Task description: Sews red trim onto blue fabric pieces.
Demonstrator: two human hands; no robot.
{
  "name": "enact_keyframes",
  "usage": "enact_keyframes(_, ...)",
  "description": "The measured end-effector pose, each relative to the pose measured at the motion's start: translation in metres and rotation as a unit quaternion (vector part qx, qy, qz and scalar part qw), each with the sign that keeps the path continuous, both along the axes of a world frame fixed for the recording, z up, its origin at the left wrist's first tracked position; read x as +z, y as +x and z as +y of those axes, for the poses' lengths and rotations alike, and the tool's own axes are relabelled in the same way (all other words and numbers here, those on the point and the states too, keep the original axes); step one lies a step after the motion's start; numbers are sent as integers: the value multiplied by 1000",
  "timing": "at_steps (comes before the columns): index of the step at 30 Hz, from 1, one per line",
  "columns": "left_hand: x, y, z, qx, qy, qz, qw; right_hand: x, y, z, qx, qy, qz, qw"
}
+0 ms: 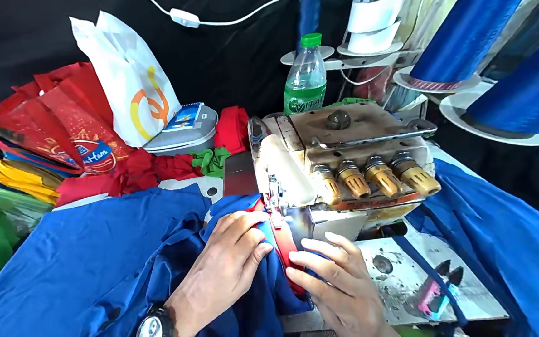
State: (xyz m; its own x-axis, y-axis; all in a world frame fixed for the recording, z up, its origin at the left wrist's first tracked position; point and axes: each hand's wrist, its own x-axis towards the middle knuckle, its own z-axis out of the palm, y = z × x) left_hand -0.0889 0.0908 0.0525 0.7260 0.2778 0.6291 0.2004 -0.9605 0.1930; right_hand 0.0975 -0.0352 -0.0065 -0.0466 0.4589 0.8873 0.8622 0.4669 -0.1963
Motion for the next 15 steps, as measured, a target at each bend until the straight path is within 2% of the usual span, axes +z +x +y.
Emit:
enact_keyframes(6,12,1,30,-35,-30,4,999,17,1,14,17,-28,19,999)
enact_keyframes(10,14,-8,26,-55,-21,23,998,13,-2,15,11,-17,13,1000)
enact_keyframes(15,8,-10,35,-63,-42,2,997,13,-1,18,2,-30,25,999)
